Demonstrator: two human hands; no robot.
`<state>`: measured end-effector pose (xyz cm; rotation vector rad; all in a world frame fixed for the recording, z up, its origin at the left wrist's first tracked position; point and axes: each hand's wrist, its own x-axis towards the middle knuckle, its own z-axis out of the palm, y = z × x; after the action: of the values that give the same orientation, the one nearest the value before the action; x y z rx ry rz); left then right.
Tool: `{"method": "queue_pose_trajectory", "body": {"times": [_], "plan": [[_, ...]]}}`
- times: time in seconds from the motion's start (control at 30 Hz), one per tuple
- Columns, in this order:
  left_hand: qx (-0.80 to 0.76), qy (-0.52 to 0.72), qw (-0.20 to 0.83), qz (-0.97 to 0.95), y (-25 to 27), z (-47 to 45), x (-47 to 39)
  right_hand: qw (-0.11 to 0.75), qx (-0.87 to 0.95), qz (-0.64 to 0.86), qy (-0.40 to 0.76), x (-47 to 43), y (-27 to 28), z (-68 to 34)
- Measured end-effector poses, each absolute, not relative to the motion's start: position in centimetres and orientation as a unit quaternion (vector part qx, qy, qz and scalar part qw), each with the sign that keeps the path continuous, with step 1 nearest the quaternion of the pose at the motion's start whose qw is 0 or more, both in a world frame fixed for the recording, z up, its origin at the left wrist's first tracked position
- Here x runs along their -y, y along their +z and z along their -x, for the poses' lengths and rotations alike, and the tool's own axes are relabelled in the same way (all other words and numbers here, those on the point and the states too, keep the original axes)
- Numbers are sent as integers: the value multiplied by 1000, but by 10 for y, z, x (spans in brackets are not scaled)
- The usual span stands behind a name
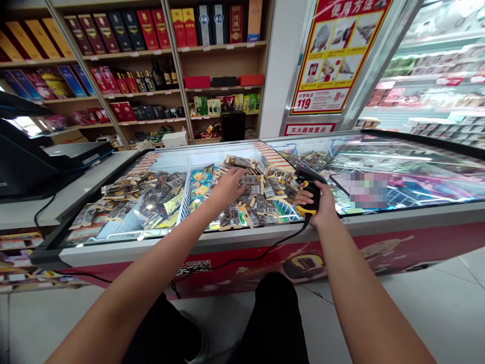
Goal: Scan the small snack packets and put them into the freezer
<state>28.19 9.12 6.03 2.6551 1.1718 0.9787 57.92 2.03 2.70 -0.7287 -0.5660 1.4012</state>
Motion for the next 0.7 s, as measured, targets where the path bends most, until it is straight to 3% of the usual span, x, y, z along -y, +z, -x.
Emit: {"method": "queue_pose_trajectory", "body": {"times": [0.1, 0.2, 0.5, 0.7], "plan": [[-394, 315, -104, -857, 49, -279, -80, 654, 319, 349, 591, -17, 30, -575], [-345, 276, -166, -882, 38, -273, -70, 646, 338, 358, 584, -14, 33, -571], [-295, 241, -133, -915, 27, -243, -54, 641, 373, 378, 555, -6, 39, -565], [-374, 221, -148, -888, 26, -173, -59, 645, 407, 379, 524, -9, 34, -571]]}}
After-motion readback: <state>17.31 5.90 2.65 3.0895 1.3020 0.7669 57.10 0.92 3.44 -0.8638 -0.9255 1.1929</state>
